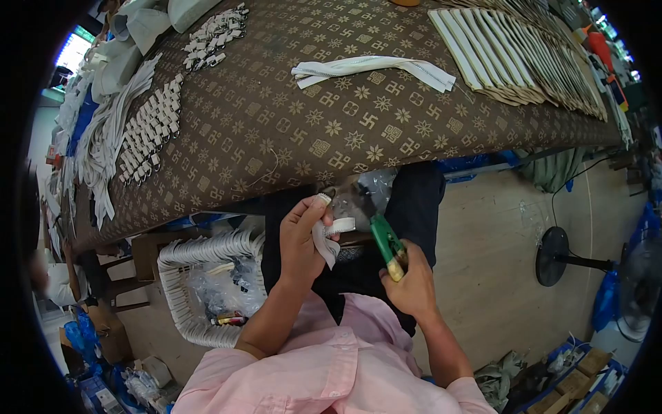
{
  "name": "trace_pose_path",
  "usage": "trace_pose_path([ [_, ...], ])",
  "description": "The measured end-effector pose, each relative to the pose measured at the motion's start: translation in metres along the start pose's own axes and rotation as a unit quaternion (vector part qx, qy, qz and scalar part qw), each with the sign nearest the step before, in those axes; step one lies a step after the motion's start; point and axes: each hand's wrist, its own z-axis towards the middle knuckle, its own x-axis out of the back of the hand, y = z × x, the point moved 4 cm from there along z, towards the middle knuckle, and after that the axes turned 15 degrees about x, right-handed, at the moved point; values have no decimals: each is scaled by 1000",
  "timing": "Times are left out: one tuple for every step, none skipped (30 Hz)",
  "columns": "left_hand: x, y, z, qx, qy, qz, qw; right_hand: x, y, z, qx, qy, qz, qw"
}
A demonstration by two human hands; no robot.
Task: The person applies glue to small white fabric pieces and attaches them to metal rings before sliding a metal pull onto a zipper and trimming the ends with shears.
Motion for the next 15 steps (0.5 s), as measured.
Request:
trace_pose_path([
  [1,3,-1,-3,0,1,1000,0,3,1,3,1,2,1000],
  [0,6,-3,-6,-27,-11,1000,-2,11,1,-53,3,170,984],
  [1,7,-7,-5,-51,-23,998,-8,15,-4,-112,3,332,936],
  [3,6,-10,1,-47,-22,999,-14,14,-4,-110,18,486,867],
  [-1,9,-10,-15,-81,-26,996,-16,8,2,-113,23,485,867],
  [-6,10,-10,-32,-117,-30,992,-20,-7,13,-94,26,572,814],
  [-9,8,-12,-27,-122,-27,992,-24,-21,21,-74,30,653,753],
  [-13,8,-14,-44,-131,-5,990,-29,-26,27,-53,24,672,739],
  [-15,9,-17,-62,-138,18,988,-34,-32,33,-49,31,672,738],
  [-15,9,-20,-61,-143,23,988,-37,-37,39,-46,63,710,700],
  [-12,8,-23,-70,-120,48,989,-37,-39,45,-42,93,745,660],
  [-9,7,-25,-78,-96,73,990,-36,-39,49,-41,96,745,659],
  [-5,5,-26,-79,-97,75,989,-32,-35,54,-31,149,734,662],
  [-1,3,-26,-80,-90,84,989,-28,-34,59,-23,199,721,663],
  [2,1,-27,-79,-80,91,989,-22,-37,62,-33,234,688,686],
])
